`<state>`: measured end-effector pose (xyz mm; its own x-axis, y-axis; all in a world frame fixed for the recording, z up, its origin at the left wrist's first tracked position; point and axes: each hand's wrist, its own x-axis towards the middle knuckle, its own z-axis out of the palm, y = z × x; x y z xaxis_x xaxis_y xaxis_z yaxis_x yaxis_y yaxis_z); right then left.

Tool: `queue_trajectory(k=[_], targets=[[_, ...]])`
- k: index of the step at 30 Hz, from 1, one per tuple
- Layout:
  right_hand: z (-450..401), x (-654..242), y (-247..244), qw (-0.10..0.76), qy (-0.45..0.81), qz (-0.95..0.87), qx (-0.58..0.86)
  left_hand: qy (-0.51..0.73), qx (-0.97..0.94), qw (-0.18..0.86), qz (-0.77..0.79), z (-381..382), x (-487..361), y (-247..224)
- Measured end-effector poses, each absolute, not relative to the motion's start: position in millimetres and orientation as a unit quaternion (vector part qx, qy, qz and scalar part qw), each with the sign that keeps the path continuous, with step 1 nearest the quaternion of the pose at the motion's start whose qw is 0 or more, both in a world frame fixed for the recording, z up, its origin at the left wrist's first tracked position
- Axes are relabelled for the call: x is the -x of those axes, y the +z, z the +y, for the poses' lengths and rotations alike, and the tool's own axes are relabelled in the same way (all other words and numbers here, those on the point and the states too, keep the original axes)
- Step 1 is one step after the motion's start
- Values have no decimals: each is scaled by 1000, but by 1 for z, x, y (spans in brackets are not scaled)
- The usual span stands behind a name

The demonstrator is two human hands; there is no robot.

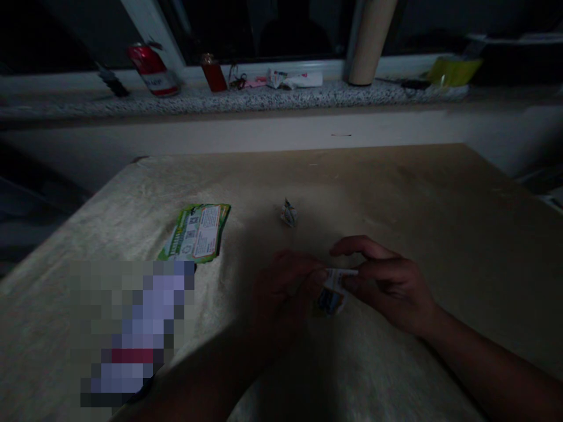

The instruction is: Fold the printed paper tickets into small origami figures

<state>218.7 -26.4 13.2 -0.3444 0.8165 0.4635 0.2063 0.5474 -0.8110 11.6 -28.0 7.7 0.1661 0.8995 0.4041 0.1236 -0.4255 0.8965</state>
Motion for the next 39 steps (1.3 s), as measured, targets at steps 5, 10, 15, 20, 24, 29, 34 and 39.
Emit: queue_trajectory(k=[5,10,15,20,24,29,34,39], targets=[[-27,-221,16,449,323,-757,348,509,-628,422,411,-29,-13,5],[-25,-218,16,455,313,-754,354,515,-622,423,411,-28,-13,5],[-24,-214,14,456,320,-750,357,525,-617,407,422,-26,-13,4],[-24,-213,17,453,311,-754,360,522,-625,393,427,-25,-14,4],[-24,-213,15,454,326,-740,375,517,-623,395,433,-24,-15,1],[-24,-213,8,442,368,-724,381,529,-605,398,442,-23,-15,-2],[-24,-212,7,454,371,-716,379,526,-583,420,454,-22,-16,-1],[-23,-211,6,447,384,-715,376,537,-553,440,462,-22,-18,1]])
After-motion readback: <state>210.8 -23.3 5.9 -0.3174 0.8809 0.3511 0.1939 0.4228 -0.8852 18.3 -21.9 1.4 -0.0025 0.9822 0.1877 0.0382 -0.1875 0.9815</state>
